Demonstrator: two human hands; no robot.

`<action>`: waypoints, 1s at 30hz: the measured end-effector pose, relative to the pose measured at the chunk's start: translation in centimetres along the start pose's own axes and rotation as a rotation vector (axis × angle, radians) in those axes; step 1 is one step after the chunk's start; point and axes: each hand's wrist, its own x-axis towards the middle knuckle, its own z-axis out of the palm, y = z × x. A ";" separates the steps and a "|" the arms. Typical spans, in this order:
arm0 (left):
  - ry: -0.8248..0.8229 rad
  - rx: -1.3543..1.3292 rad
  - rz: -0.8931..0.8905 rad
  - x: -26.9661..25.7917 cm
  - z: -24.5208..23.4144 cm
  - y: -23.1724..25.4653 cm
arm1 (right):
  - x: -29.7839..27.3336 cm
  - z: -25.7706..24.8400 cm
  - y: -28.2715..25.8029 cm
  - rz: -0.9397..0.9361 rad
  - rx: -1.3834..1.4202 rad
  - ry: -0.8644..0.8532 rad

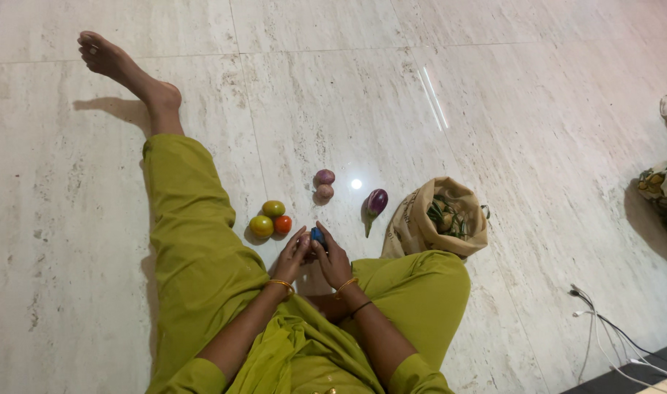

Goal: The person sits on the floor and peels several vegetables one by one using a small blue peeler. They handle an eggplant, a tomato, and a small onion, placing the peeled items on the floor beside them.

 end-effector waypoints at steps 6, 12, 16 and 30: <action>-0.141 0.077 0.040 -0.4 0.0 0.5 | 1.1 -0.3 2.0 0.005 0.148 0.003; 0.047 0.046 0.014 -0.7 0.7 1.4 | 0.5 -0.1 0.6 -0.088 0.101 0.022; 0.057 -0.020 0.079 -0.7 0.6 1.6 | -0.3 -0.3 -0.9 -0.217 0.000 0.089; 0.108 0.242 0.116 -0.5 -0.8 0.1 | 0.8 -1.5 -1.3 -0.021 0.194 0.108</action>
